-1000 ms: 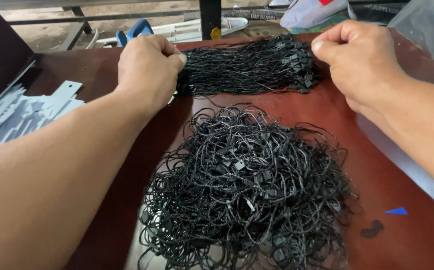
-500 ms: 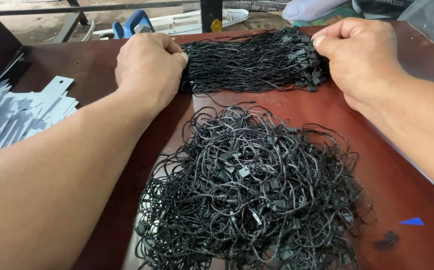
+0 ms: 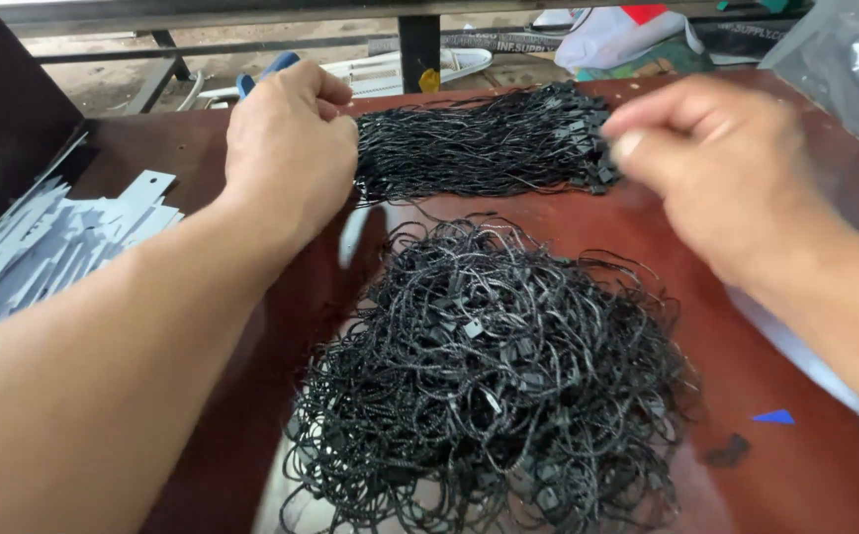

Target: Untangling thin black garment tag cords from a pile and organizing them neatly on a table.

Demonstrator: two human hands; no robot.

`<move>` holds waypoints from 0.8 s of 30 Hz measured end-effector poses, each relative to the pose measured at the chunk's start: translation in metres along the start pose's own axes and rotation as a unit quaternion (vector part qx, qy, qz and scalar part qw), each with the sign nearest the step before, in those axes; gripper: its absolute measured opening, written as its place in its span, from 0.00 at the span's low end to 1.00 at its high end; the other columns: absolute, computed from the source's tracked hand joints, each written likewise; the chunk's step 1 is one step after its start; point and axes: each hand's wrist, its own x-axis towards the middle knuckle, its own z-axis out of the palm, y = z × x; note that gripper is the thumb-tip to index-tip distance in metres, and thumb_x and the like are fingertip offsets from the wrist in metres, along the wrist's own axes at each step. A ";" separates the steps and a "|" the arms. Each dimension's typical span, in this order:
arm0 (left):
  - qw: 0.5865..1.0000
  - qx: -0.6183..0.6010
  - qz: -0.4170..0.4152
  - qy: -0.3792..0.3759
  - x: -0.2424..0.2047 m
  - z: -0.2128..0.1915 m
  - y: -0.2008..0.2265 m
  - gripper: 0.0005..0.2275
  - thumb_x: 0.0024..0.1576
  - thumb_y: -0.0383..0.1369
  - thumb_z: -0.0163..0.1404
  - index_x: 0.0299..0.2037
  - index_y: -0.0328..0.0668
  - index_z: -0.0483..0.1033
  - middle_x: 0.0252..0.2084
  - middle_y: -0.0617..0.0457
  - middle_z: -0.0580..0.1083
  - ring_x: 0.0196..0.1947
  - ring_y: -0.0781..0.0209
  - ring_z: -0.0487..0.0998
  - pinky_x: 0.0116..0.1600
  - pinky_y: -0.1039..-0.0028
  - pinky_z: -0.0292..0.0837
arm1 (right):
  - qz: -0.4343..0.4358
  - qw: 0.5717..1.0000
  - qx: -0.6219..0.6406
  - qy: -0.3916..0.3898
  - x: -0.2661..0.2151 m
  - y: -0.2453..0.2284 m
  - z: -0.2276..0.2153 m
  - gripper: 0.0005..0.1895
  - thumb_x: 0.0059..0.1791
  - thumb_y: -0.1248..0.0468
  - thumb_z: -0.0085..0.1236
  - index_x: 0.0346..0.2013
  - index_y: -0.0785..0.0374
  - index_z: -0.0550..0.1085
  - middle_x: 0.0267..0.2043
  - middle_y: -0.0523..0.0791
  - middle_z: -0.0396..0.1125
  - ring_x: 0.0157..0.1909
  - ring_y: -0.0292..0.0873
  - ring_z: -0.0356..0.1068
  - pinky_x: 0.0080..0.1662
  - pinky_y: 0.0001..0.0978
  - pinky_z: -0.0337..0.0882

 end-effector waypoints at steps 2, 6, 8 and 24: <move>1.000 -0.012 0.021 0.009 -0.021 -0.005 0.017 0.14 0.55 0.28 0.46 0.49 0.54 0.79 0.43 0.60 0.79 0.45 0.58 0.77 0.45 0.62 0.75 | -0.050 0.995 -0.033 -0.073 -0.016 -0.003 -0.004 0.07 0.49 0.65 0.61 0.40 0.52 0.82 0.40 0.37 0.75 0.42 0.33 0.72 0.48 0.27 0.70; 0.999 -0.021 0.038 -0.015 -0.067 -0.019 0.056 0.11 0.56 0.33 0.47 0.45 0.57 0.80 0.46 0.56 0.76 0.45 0.57 0.76 0.46 0.57 0.73 | -0.258 0.941 -0.139 -0.169 -0.030 0.011 0.001 0.07 0.46 0.62 0.61 0.37 0.52 0.83 0.39 0.40 0.75 0.46 0.42 0.74 0.53 0.36 0.71; 0.996 -0.034 0.076 -0.006 -0.079 -0.008 0.058 0.11 0.54 0.35 0.47 0.44 0.56 0.81 0.44 0.55 0.78 0.43 0.55 0.78 0.46 0.57 0.73 | -0.249 0.942 -0.146 -0.171 -0.037 0.011 0.000 0.09 0.45 0.64 0.58 0.38 0.51 0.83 0.40 0.39 0.75 0.48 0.42 0.71 0.55 0.38 0.69; 0.993 0.010 0.041 -0.109 -0.125 0.014 0.051 0.13 0.59 0.46 0.45 0.36 0.50 0.80 0.40 0.57 0.76 0.49 0.52 0.73 0.48 0.54 0.71 | 0.023 0.995 -0.051 -0.081 -0.052 -0.006 -0.017 0.10 0.52 0.62 0.55 0.43 0.46 0.82 0.33 0.35 0.75 0.35 0.32 0.67 0.44 0.25 0.65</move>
